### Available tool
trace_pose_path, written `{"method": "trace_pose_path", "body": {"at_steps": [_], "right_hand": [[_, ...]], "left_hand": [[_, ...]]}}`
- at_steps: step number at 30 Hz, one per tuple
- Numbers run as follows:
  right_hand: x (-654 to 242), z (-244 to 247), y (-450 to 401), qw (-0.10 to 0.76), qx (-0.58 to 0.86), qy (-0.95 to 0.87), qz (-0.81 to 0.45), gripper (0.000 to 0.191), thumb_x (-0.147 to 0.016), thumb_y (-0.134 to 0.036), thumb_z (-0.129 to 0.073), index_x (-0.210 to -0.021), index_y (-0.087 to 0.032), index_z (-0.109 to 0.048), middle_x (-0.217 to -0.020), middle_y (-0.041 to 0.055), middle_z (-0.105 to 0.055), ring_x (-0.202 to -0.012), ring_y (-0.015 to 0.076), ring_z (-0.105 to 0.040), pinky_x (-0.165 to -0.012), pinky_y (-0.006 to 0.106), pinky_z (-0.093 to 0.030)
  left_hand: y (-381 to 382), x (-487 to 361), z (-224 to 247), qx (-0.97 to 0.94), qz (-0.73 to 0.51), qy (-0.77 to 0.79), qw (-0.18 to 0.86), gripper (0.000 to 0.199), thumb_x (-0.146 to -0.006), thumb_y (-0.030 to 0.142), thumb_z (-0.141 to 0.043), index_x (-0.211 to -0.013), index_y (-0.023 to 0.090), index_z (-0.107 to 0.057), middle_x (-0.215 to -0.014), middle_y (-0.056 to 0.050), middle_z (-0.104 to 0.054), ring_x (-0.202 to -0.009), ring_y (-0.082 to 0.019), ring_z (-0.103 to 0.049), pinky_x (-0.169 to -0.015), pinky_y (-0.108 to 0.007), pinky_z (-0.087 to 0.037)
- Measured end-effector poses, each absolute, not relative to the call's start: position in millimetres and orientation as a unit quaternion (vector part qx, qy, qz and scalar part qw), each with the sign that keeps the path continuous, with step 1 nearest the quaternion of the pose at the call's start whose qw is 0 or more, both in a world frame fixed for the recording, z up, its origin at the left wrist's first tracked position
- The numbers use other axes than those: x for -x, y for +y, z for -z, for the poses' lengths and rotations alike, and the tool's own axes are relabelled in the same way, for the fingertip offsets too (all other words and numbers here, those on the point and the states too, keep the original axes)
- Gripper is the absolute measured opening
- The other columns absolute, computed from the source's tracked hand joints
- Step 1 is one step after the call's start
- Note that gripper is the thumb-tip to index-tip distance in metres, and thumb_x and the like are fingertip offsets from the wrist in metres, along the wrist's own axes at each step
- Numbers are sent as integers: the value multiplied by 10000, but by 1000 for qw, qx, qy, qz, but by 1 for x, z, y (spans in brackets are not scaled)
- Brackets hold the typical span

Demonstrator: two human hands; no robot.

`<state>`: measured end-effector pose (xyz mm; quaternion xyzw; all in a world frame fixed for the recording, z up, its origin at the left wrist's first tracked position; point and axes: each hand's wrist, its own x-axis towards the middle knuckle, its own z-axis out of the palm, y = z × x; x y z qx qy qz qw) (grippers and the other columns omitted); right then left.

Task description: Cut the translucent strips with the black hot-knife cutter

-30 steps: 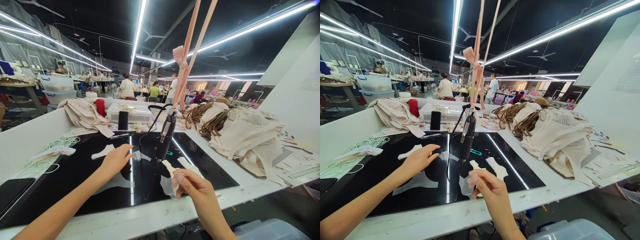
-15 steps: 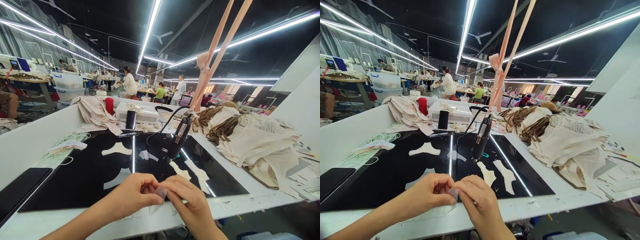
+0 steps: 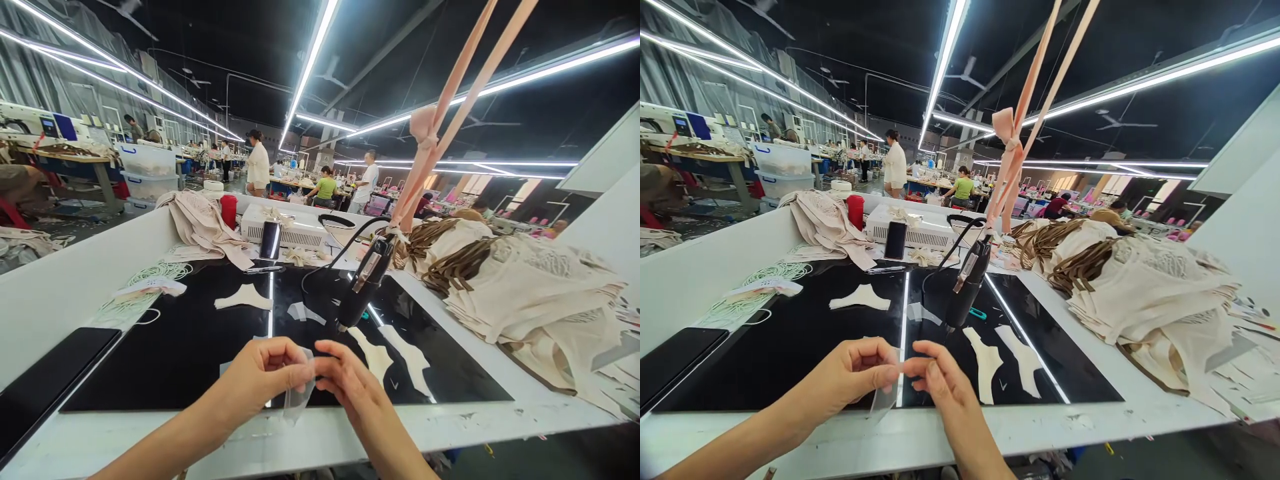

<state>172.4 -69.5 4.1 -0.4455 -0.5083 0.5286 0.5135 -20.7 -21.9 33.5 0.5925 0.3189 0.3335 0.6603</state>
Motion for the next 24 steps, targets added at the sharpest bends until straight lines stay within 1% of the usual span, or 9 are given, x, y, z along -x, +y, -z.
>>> {"method": "trace_pose_path", "body": {"at_steps": [1, 3, 6, 8, 10, 13, 16, 19, 24], "right_hand": [[-169, -2, -71, 498, 421, -517, -554, 619, -849, -738, -612, -1220, -245, -648, -1044, 76, -742, -1031, 240, -648, -956, 382, -471], [-163, 0, -73, 475, 391, -524, -589, 642, -770, -736, -710, -1178, -242, -666, -951, 46, -722, -934, 214, -633, -898, 351, -462], [-159, 1, -74, 457, 416, -507, -601, 487, -736, -622, -819, -1004, -227, -719, -801, -3, -639, -789, 151, -556, -765, 274, -431], [-160, 1, -75, 449, 455, -502, -583, 396, -748, -577, -828, -853, -208, -731, -729, -20, -571, -725, 124, -479, -705, 245, -391], [-162, -1, -75, 443, 484, -502, -563, 391, -759, -580, -813, -777, -199, -727, -700, -25, -527, -708, 118, -425, -678, 235, -361], [-164, -4, -77, 447, 501, -498, -548, 393, -768, -592, -793, -769, -206, -721, -718, -21, -545, -730, 127, -433, -692, 234, -361], [-163, -7, -78, 459, 494, -494, -549, 393, -789, -596, -769, -758, -210, -699, -756, -12, -609, -757, 139, -493, -742, 243, -393], [-163, -8, -78, 468, 494, -491, -543, 398, -800, -592, -758, -729, -210, -674, -718, -17, -611, -736, 140, -509, -753, 249, -411], [-166, -5, -76, 474, 516, -492, -516, 424, -786, -601, -763, -692, -200, -660, -653, -19, -573, -701, 140, -494, -707, 253, -402]], "left_hand": [[-22, 21, -35, -595, -338, 323, 654, 278, -812, 417, -764, -745, 166, -664, -663, 24, -616, -632, -110, -477, -665, -252, -382], [-22, 21, -37, -594, -342, 325, 652, 307, -816, 448, -756, -750, 167, -653, -653, 16, -621, -647, -124, -501, -668, -256, -388], [-22, 22, -37, -592, -343, 333, 649, 317, -792, 464, -763, -758, 170, -651, -681, 3, -643, -641, -127, -496, -649, -256, -383], [-21, 23, -35, -596, -348, 352, 632, 317, -790, 473, -755, -766, 170, -665, -714, 10, -630, -593, -98, -414, -595, -243, -340], [-21, 25, -32, -600, -350, 372, 616, 325, -806, 489, -735, -779, 170, -678, -698, 31, -575, -554, -77, -307, -537, -236, -265], [-20, 27, -27, -598, -345, 391, 609, 359, -827, 522, -715, -779, 169, -669, -647, 52, -478, -541, -73, -237, -498, -242, -182], [-19, 29, -23, -585, -344, 389, 623, 403, -824, 565, -719, -781, 172, -642, -626, 63, -418, -541, -74, -229, -492, -244, -156], [-18, 32, -21, -561, -344, 384, 648, 444, -798, 601, -742, -788, 177, -610, -629, 68, -416, -539, -71, -232, -493, -241, -156], [-18, 37, -19, -543, -348, 388, 658, 477, -768, 618, -765, -780, 178, -582, -632, 70, -428, -533, -66, -237, -495, -242, -147]]}}
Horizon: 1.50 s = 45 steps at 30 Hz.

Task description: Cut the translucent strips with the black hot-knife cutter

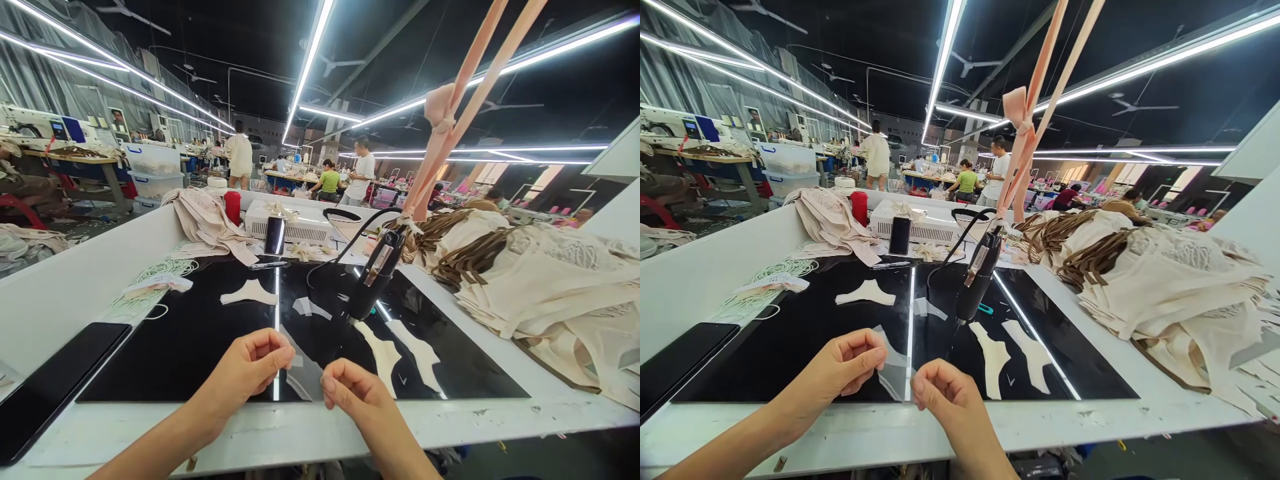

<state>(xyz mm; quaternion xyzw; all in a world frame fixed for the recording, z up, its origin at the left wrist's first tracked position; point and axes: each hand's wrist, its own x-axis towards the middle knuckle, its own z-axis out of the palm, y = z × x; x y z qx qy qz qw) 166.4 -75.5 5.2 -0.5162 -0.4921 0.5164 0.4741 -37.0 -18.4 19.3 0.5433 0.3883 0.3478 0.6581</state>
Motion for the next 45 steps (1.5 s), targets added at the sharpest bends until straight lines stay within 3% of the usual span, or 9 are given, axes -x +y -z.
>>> {"method": "trace_pose_path", "body": {"at_steps": [10, 20, 35, 45], "right_hand": [[-172, -2, -73, 478, 538, -460, -520, 447, -747, -623, -783, -692, -200, -652, -630, -24, -552, -653, 133, -467, -687, 265, -385], [-177, 1, -69, 467, 544, -433, -546, 446, -748, -616, -795, -735, -192, -657, -714, -13, -603, -650, 121, -490, -687, 270, -406], [-170, 9, -69, 476, 478, -317, -667, 524, -703, -550, -871, -623, -188, -501, -587, -57, -449, -528, 62, -333, -521, 225, -310], [-161, 5, -77, 450, 465, -359, -673, 571, -708, -616, -843, -624, -193, -469, -548, -61, -451, -505, 57, -347, -546, 233, -298]], "left_hand": [[-19, 42, -19, -517, -352, 402, 669, 485, -732, 591, -810, -746, 187, -544, -580, 88, -359, -553, -76, -208, -501, -232, -154], [-17, 47, -9, -514, -363, 394, 670, 460, -836, 588, -740, -771, 184, -530, -611, 75, -366, -567, -79, -223, -496, -218, -183], [-14, 47, 0, -427, -368, 413, 715, 541, -743, 586, -816, -703, 183, -457, -638, 73, -357, -564, -63, -242, -478, -217, -143], [-11, 52, 3, -381, -386, 407, 735, 513, -734, 522, -855, -716, 168, -484, -721, 56, -390, -581, -49, -311, -446, -182, -170]]}}
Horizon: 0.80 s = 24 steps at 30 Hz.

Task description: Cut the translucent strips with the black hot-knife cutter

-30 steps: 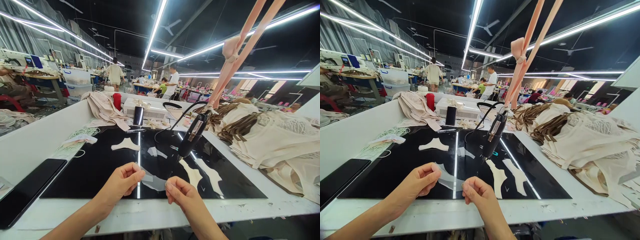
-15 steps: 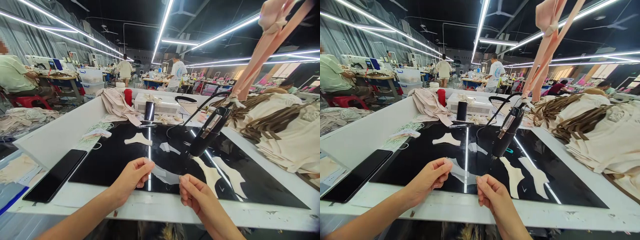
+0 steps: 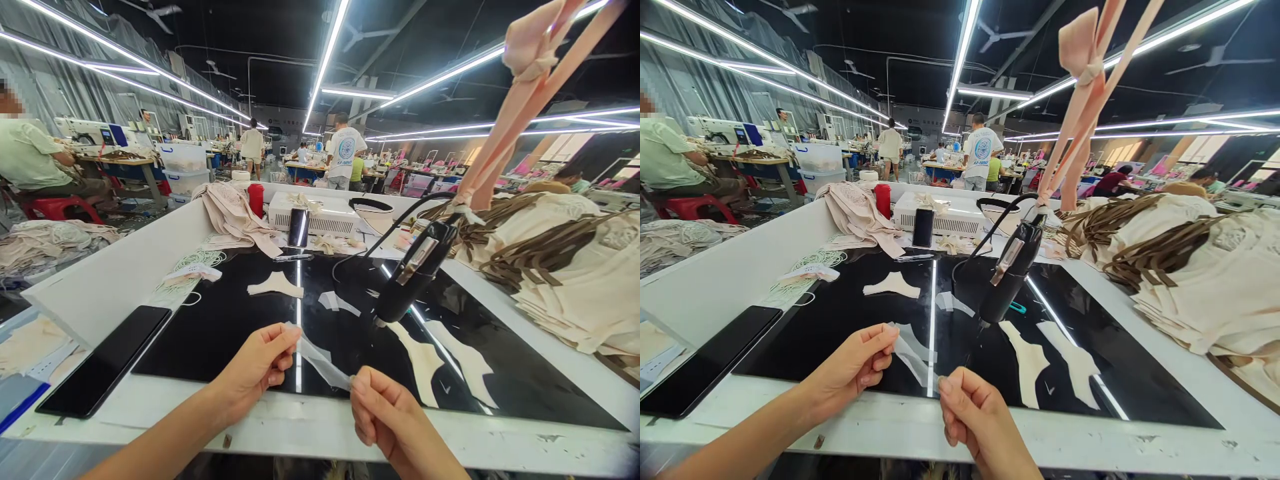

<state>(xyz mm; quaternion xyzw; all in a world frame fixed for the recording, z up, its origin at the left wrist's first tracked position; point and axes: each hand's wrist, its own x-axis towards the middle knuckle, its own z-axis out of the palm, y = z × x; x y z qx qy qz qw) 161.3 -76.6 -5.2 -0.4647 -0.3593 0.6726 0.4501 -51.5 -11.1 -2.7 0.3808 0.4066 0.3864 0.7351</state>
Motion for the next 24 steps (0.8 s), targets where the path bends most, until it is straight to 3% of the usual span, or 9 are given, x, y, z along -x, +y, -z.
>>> {"method": "trace_pose_path", "body": {"at_steps": [4, 10, 16, 24], "right_hand": [[-162, -1, -76, 470, 492, -361, -637, 537, -675, -633, -852, -669, -189, -550, -634, -42, -508, -549, 75, -401, -551, 237, -342], [-166, -8, -76, 470, 531, -384, -591, 504, -670, -631, -853, -711, -194, -606, -601, -39, -529, -555, 81, -432, -569, 231, -356], [-166, -8, -75, 472, 534, -391, -582, 482, -680, -620, -845, -732, -200, -615, -621, -36, -543, -557, 91, -455, -582, 248, -358], [-168, -6, -76, 471, 550, -436, -534, 361, -800, -550, -750, -740, -220, -616, -680, -28, -532, -612, 117, -455, -607, 257, -382]], "left_hand": [[-11, 57, 0, -426, -385, 402, 713, 460, -784, 533, -815, -750, 164, -544, -729, 44, -449, -581, -52, -344, -453, -179, -205], [-11, 64, -9, -495, -356, 432, 665, 427, -817, 569, -762, -806, 171, -609, -611, 62, -482, -480, -39, -319, -469, -197, -234], [-12, 64, -14, -514, -364, 438, 641, 346, -819, 498, -757, -822, 179, -622, -617, 59, -514, -487, -51, -341, -481, -197, -286], [-13, 64, -10, -544, -370, 456, 599, 276, -834, 439, -700, -847, 177, -615, -638, 59, -507, -501, -53, -361, -481, -197, -294]]}}
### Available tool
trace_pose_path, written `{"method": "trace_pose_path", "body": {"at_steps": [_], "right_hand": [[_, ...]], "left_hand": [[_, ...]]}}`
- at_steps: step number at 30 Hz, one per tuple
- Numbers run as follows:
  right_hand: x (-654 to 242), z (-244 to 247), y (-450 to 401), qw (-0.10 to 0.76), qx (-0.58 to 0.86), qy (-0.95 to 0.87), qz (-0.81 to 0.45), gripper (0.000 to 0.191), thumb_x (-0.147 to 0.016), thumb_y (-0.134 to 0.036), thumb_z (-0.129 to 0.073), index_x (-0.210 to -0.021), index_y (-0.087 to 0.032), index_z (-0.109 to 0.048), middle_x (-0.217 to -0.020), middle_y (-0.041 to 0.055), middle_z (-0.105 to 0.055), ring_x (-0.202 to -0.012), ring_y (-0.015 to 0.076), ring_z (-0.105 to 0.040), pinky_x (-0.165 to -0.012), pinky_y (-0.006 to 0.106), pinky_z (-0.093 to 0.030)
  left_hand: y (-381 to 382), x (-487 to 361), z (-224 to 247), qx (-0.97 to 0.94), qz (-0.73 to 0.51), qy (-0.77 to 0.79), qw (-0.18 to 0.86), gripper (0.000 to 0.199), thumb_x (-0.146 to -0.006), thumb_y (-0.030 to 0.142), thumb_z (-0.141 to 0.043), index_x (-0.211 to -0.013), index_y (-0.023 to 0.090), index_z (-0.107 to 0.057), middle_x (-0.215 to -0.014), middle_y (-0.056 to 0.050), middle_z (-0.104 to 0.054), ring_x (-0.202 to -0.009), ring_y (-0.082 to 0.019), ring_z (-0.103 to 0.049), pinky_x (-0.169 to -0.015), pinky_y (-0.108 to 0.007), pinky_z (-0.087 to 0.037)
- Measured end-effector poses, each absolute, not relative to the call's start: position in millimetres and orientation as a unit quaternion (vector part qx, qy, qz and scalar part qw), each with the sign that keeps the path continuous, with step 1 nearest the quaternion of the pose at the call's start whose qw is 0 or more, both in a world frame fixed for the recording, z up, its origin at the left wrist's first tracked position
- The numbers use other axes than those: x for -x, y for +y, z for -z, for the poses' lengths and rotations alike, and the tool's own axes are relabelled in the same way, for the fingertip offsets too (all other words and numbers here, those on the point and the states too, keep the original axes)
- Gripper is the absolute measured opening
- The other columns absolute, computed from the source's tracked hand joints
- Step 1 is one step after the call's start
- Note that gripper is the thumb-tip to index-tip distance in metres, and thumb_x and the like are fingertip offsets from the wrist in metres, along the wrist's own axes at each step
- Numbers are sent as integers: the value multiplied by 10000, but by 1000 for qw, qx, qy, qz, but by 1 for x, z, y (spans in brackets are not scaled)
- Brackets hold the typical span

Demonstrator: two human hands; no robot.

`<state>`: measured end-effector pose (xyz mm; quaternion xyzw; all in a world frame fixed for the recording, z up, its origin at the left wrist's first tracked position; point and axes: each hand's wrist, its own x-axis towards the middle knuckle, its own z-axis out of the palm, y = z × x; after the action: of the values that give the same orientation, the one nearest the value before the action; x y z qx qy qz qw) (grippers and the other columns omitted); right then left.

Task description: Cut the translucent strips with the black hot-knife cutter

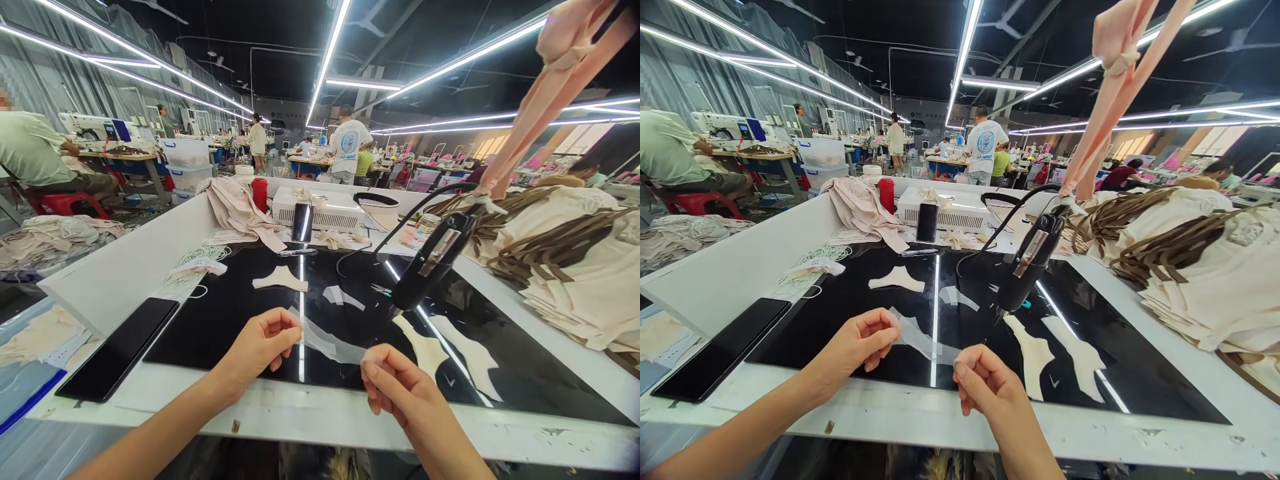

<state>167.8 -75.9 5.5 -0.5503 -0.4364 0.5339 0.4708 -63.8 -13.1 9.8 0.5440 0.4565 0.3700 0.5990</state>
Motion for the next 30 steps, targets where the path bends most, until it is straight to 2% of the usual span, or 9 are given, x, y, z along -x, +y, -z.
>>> {"method": "trace_pose_path", "body": {"at_steps": [12, 16, 18, 20, 21, 23, 25, 28, 30], "right_hand": [[-165, 0, -81, 490, 614, -496, -370, 282, -841, -522, -670, -772, -249, -669, -616, -36, -473, -633, 148, -467, -609, 251, -398], [-171, 8, -82, 459, 607, -535, -366, 289, -867, -509, -641, -752, -245, -655, -641, -35, -498, -615, 138, -484, -582, 240, -415], [-178, 18, -81, 432, 602, -574, -348, 253, -874, -475, -638, -768, -247, -668, -723, -17, -588, -658, 149, -550, -615, 242, -470], [-184, 27, -80, 411, 594, -623, -300, 174, -840, -428, -684, -902, -269, -719, -903, 9, -694, -785, 179, -640, -708, 260, -541], [-186, 31, -80, 406, 590, -644, -269, 240, -813, -408, -718, -1019, -287, -731, -1027, 23, -721, -865, 201, -670, -762, 279, -569], [-187, 33, -81, 408, 582, -670, -214, 511, -766, -385, -777, -1262, -328, -672, -1260, 43, -697, -1014, 242, -687, -861, 334, -597], [-183, 31, -82, 423, 567, -682, -189, 643, -758, -394, -801, -1370, -352, -608, -1387, 51, -643, -1135, 271, -668, -963, 389, -584], [-172, 20, -81, 439, 523, -699, -215, 558, -792, -446, -788, -1322, -347, -647, -1340, 51, -676, -1212, 277, -645, -1036, 392, -548], [-165, 14, -78, 422, 500, -709, -261, 385, -840, -469, -745, -1200, -335, -715, -1191, 37, -740, -1113, 247, -688, -969, 329, -566]], "left_hand": [[-15, 59, 3, -506, -424, 447, 604, 207, -815, 359, -701, -799, 182, -595, -622, 65, -484, -527, -61, -370, -474, -174, -330], [-22, 57, -4, -535, -407, 430, 602, 173, -851, 344, -664, -845, 179, -613, -685, 27, -601, -494, -60, -412, -434, -174, -309], [-26, 56, -10, -562, -400, 405, 600, 149, -852, 312, -655, -837, 177, -595, -800, -19, -697, -493, -60, -465, -437, -181, -326], [-31, 53, -16, -589, -391, 386, 592, 111, -845, 266, -647, -820, 175, -589, -894, -41, -735, -526, -67, -513, -482, -192, -386], [-33, 52, -19, -606, -380, 384, 584, 81, -844, 244, -637, -819, 174, -604, -885, -33, -734, -537, -69, -518, -508, -198, -407], [-37, 49, -22, -646, -349, 397, 550, 46, -837, 206, -619, -818, 179, -651, -801, 3, -703, -550, -73, -501, -525, -199, -405], [-40, 46, -24, -688, -318, 414, 505, 72, -829, 194, -616, -817, 193, -687, -718, 34, -657, -564, -78, -488, -520, -193, -374], [-44, 44, -28, -736, -288, 424, 443, 67, -832, 216, -631, -826, 221, -698, -668, 64, -625, -579, -78, -493, -524, -190, -349], [-46, 43, -30, -756, -281, 421, 414, 61, -830, 217, -633, -832, 232, -692, -671, 74, -625, -591, -76, -508, -530, -190, -342]]}}
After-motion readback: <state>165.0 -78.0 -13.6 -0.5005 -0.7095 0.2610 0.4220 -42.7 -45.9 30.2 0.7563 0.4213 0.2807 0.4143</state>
